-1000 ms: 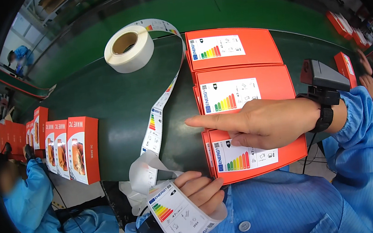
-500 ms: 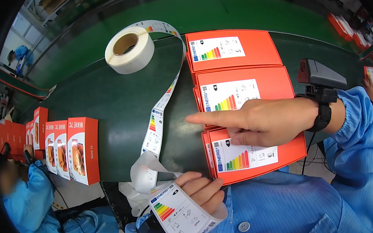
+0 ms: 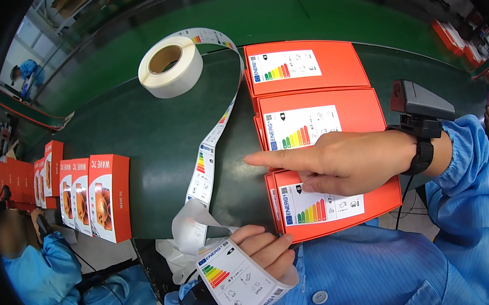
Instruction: Applying energy efficiency labels to product boxes on a factory assembly line.
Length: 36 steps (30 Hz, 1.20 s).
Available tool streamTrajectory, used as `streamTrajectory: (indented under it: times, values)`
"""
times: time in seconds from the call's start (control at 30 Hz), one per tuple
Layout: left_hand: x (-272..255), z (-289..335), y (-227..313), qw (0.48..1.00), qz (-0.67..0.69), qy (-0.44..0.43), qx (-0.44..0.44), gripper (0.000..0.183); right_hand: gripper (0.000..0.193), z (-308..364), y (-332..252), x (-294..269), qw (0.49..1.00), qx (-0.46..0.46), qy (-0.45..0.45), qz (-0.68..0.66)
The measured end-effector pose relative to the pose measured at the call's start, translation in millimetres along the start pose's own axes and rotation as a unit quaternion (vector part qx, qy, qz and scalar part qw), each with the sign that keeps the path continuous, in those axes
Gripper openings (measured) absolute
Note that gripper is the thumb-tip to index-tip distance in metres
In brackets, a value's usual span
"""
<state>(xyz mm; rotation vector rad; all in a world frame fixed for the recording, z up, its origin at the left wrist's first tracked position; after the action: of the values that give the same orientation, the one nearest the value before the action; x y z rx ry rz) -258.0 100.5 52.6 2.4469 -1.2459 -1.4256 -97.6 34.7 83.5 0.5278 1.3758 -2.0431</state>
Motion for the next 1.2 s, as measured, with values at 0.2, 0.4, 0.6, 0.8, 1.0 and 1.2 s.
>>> streamTrajectory:
  times: [0.2, 0.4, 0.6, 0.8, 1.0, 1.2]
  values:
    - [-3.1, -9.4, 1.3, 0.999, -0.022, 0.024, -0.021, 0.024, 0.064, -1.0, 0.3, -0.2, 1.0, -0.013, 0.009, 0.014]
    - [-3.8, -19.0, -6.8, 0.997, -0.044, 0.034, -0.048, 0.025, 0.065, -1.9, 1.2, -1.3, 0.999, -0.024, 0.022, 0.032]
    - [2.6, -14.7, -5.9, 0.997, -0.055, 0.018, -0.044, 0.024, 0.069, -3.0, -3.4, 2.8, 0.997, -0.015, 0.019, 0.077]
    - [3.1, -18.3, -4.4, 0.997, -0.07, -0.004, -0.044, 0.021, 0.063, 11.8, -28.4, 4.8, 0.937, -0.053, 0.093, 0.333]
    - [7.5, -11.9, -3.8, 0.996, -0.087, -0.004, -0.037, 0.017, 0.058, 31.5, -41.5, 24.6, 0.863, -0.127, 0.187, 0.453]
    - [8.3, -19.1, -3.1, 0.995, -0.087, -0.021, -0.04, 0.015, 0.068, 74.4, 11.0, 54.9, 0.921, -0.051, 0.098, 0.373]
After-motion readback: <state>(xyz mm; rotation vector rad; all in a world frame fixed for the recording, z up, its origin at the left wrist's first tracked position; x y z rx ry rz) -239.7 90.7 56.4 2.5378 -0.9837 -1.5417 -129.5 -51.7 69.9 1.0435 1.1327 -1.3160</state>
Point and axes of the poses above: each hand's wrist, its own z-axis away from the middle knuckle, its own x-axis out of the palm, y = z × x, the point moved 6 cm from there along -z, towards the middle knuckle, and after that the axes turned 3 degrees about z, right-handed, at the moved point
